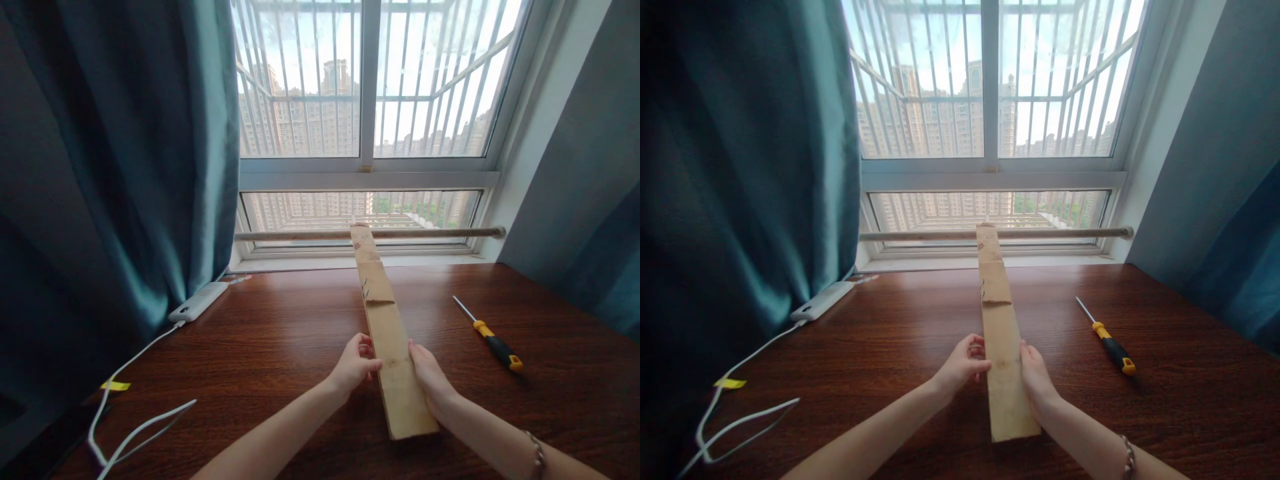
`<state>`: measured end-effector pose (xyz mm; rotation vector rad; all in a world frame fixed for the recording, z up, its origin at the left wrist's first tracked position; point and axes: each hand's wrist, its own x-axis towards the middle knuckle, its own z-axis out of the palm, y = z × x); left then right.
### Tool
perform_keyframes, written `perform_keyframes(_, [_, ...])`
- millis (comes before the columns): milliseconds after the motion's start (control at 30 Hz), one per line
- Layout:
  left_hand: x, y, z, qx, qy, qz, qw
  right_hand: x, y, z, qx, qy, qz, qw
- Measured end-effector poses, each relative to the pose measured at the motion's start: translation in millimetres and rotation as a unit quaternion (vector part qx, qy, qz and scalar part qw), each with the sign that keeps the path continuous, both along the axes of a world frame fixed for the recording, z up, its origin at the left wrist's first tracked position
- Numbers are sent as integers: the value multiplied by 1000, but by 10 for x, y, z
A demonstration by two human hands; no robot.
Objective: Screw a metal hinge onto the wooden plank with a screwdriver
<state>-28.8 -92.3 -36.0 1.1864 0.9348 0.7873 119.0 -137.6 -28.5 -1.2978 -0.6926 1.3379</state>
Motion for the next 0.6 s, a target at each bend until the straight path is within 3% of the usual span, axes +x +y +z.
perform_keyframes(200, [-11, -4, 1, -8, 11, 7, 1000, 128, 1, -5, 5, -30, 50, 998])
perform_keyframes(300, [-20, -6, 20, -11, 10, 2, 1000, 221, 34, -46, -25, -54, 70, 996])
perform_keyframes(367, [-27, -3, 24, -13, 7, -4, 1000, 266, 46, -44, -23, -120, 15, 992])
perform_keyframes(400, [-31, 0, 22, -13, 6, -7, 1000, 273, 36, -21, 11, -181, -32, 983])
perform_keyframes(433, [-35, 3, 18, -14, 5, -10, 1000, 266, 6, 22, 70, -256, -74, 961])
perform_keyframes(500, [-42, 8, 5, -15, 6, -15, 1000, 194, -124, 163, 248, -404, -77, 877])
perform_keyframes(533, [-45, 10, -1, -14, 5, -17, 1000, 129, -226, 258, 336, -456, -27, 824])
perform_keyframes(600, [-49, 13, -7, -9, 6, -15, 1000, -48, -488, 474, 493, -494, 198, 688])
